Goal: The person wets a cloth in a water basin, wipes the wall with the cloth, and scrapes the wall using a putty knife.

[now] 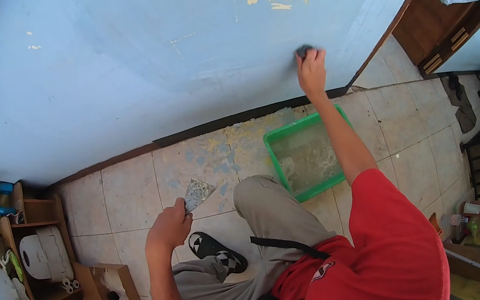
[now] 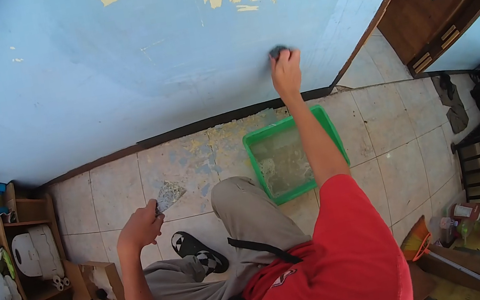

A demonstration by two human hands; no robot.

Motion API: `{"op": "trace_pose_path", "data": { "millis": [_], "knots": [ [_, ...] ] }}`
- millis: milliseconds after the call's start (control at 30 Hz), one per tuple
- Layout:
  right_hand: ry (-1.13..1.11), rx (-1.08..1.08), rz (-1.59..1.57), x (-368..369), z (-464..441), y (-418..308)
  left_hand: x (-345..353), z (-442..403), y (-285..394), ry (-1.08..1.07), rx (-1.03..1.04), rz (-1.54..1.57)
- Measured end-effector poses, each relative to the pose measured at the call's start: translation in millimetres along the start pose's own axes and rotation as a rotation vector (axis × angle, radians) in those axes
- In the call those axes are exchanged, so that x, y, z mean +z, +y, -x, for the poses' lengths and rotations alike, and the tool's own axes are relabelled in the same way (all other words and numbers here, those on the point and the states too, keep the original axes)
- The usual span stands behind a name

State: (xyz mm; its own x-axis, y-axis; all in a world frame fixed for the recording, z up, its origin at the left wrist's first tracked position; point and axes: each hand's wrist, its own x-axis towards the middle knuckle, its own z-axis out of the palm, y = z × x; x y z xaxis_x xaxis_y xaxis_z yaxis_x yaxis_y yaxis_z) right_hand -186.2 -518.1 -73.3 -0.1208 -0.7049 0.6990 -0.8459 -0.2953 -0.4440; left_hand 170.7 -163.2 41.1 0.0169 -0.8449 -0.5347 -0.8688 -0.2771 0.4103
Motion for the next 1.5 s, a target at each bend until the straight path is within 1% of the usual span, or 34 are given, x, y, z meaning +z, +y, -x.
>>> {"op": "trace_pose_path", "data": {
  "millis": [33,67,100,133,167,200,267,300,333,367,467,533,567,633,667,700,733,800,833,867,900,933,1033,1067,1133,1167,1200,1267,1300,1333,1400,1433,1467,1500],
  "knots": [
    [-0.1,0.029,0.007,4,38,21,0,1,2,-0.004,-0.003,-0.026],
    [-0.192,0.011,0.031,5,79,38,0,0,1,0.019,0.003,-0.027],
    [-0.316,-0.002,-0.013,4,117,53,2,-1,-1,0.002,-0.009,0.004],
    [-0.447,0.066,-0.02,-11,145,49,2,-3,-3,-0.016,-0.023,0.036],
    [-0.502,0.085,0.004,-10,179,60,2,-5,-5,-0.013,-0.039,-0.004],
    [-0.588,0.211,-0.046,-21,199,56,-3,-6,2,0.005,-0.032,0.0],
    [-0.593,0.272,0.004,-35,231,51,-15,-2,19,-0.071,-0.124,0.014],
    [-0.583,0.263,0.002,-38,241,48,-14,-4,19,-0.058,-0.119,0.015],
    [-0.577,0.301,-0.03,-45,251,45,-10,-5,17,-0.009,-0.046,-0.071],
    [-0.57,0.34,-0.057,-49,253,43,-8,-8,18,0.036,0.03,-0.156],
    [-0.583,0.34,-0.038,-58,262,39,-7,-9,37,0.057,0.091,-0.183],
    [-0.643,0.424,-0.029,-54,269,45,-5,-12,43,0.046,0.16,-0.152],
    [-0.643,0.403,-0.016,-53,272,47,-4,-14,38,0.052,0.206,-0.121],
    [-0.54,0.336,-0.08,-49,277,53,-2,-13,31,0.034,0.26,-0.08],
    [-0.515,0.355,-0.089,-49,271,45,0,-13,22,0.061,0.255,-0.086],
    [-0.51,0.339,-0.081,-45,263,37,-2,-9,18,0.076,0.178,-0.116],
    [-0.511,0.334,-0.147,-46,253,22,-4,-7,13,0.087,0.133,-0.129],
    [-0.546,0.24,-0.297,-34,234,-19,-7,9,1,0.093,0.066,-0.127],
    [-0.554,0.234,-0.295,-25,232,-28,-13,13,4,0.153,0.075,-0.118],
    [-0.581,0.171,-0.316,-15,232,-39,-16,14,4,0.216,0.086,-0.111],
    [-0.607,0.109,-0.339,-7,231,-49,-13,14,1,0.193,0.053,-0.103],
    [-0.612,0.101,-0.339,3,233,-54,-10,12,-2,0.196,0.049,-0.096],
    [-0.772,0.1,-0.323,24,239,-63,-6,1,-2,0.195,0.048,-0.146],
    [-0.769,0.09,-0.324,25,235,-68,-9,-6,3,0.185,0.066,-0.129],
    [-0.924,0.103,-0.259,19,230,-76,-18,-21,7,0.177,0.095,-0.118],
    [-0.936,0.147,-0.296,17,228,-77,-19,-30,7,0.19,0.109,-0.124],
    [-0.93,0.148,-0.29,16,223,-79,-22,-41,3,0.206,0.126,-0.131],
    [-1.071,0.178,-0.225,13,218,-74,-26,-64,-11,0.219,0.115,-0.118],
    [-1.191,0.232,-0.233,13,215,-74,-26,-74,-16,0.234,0.099,-0.109],
    [-1.199,0.244,-0.229,12,220,-72,-21,-84,-26,0.219,0.099,-0.107],
    [-1.42,0.305,-0.274,17,231,-67,-8,-104,-56,0.237,0.09,-0.065],
    [-1.424,0.238,-0.292,12,239,-67,-9,-108,-66,0.224,0.092,-0.074],
    [-1.428,0.254,-0.296,3,244,-70,-10,-108,-74,0.082,0.02,0.08],
    [-1.619,0.296,-0.286,-7,247,-77,-6,-104,-80,-0.058,-0.062,0.237]
  ]
}}
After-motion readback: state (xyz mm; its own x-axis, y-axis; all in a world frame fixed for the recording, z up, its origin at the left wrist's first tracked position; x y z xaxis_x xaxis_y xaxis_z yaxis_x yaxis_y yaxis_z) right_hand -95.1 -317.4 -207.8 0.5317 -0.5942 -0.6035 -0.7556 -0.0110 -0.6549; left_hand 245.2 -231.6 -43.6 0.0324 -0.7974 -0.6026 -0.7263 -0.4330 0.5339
